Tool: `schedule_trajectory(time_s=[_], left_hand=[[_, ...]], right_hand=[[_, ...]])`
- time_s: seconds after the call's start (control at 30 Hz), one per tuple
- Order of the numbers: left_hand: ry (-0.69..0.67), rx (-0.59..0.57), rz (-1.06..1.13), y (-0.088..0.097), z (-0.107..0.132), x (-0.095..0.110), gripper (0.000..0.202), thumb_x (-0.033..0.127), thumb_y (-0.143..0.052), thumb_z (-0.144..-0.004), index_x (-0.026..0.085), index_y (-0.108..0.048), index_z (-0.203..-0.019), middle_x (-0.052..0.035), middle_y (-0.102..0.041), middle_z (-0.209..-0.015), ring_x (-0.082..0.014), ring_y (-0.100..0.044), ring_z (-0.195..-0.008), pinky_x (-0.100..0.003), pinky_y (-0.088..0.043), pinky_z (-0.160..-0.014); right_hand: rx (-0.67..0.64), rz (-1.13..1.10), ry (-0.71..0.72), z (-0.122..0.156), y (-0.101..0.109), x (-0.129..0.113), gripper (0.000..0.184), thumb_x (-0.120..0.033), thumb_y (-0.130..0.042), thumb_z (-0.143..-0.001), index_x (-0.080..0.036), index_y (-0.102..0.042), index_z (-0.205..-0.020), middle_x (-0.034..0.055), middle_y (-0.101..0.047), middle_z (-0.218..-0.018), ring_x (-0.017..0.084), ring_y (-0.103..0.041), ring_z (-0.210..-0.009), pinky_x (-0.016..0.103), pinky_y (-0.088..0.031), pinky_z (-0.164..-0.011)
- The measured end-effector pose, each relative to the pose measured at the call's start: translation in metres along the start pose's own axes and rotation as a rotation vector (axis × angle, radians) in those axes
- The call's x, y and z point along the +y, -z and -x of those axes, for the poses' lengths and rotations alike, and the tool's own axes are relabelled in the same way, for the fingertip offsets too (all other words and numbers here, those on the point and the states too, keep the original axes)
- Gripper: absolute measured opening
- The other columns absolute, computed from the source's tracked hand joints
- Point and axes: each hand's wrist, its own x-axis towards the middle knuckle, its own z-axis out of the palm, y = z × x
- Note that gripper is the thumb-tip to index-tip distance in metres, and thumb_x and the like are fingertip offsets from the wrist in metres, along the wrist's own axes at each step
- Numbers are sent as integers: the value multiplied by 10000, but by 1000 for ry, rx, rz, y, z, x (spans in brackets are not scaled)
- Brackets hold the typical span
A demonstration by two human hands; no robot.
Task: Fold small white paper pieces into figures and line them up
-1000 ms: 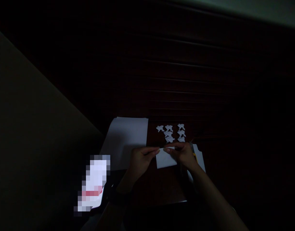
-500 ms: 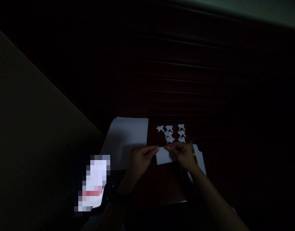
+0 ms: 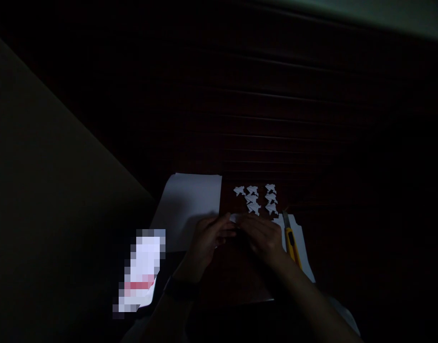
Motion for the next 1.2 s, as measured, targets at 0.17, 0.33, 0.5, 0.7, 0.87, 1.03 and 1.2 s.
schedule_trajectory(time_s=[0.17,0.33,0.5,0.7,0.87,1.03,1.2], left_hand=[[-68,25,-28,4,-2,2,270,389,-647,-736,131,-670,-809,-94,-710,-770,-174,-678,-670,-194,-446,-494],[-333,100,-482,4,2,12,278,412,-569,-780,176,-690,-697,-37,-699,-641,-137,-598,-484,-209,-387,-421],[-513,-117,-829,-2,10,7,265,317,-479,-859,214,-701,-757,7,-676,-620,-134,-604,-573,-213,-407,-535],[-628,-237,-989,-4,8,-3,233,241,-455,-886,214,-681,-837,2,-696,-786,-133,-619,-708,-230,-411,-635],[-658,-202,-1015,-1,6,-3,265,274,-430,-902,216,-684,-850,-4,-691,-752,-133,-610,-668,-239,-406,-621],[-651,-179,-1024,2,6,-1,268,275,-431,-900,212,-690,-870,-3,-685,-724,-126,-602,-639,-229,-389,-594],[-593,-187,-1003,1,9,4,303,323,-425,-898,199,-677,-787,-2,-659,-670,-124,-585,-611,-217,-372,-555]], right_hand=[[-24,-6,3,-2,2,-10,379,-127,-525,-822,-248,-591,-1175,26,-616,-1187,246,-449,-1224,441,-419,-986],[69,-219,-304,-16,13,-14,401,-264,-628,-782,-262,-579,-1180,51,-535,-1287,298,-346,-1285,510,-305,-1039],[-83,-756,-584,-20,20,10,617,-278,-708,-712,-250,-464,-1277,97,-575,-1220,245,-558,-1079,393,-463,-883],[-265,-794,-738,-14,21,26,314,-293,-765,-628,-173,-681,-905,54,-695,-803,193,-644,-753,322,-504,-690],[-186,-728,-777,-13,20,29,306,-290,-787,-585,-177,-681,-849,40,-692,-784,181,-633,-731,291,-489,-647],[-161,-682,-812,-12,24,34,326,-278,-798,-567,-170,-668,-846,19,-680,-736,156,-618,-644,269,-469,-592],[-93,-806,-882,-11,26,36,372,-250,-827,-514,-162,-634,-820,10,-674,-639,162,-618,-582,274,-470,-557]])
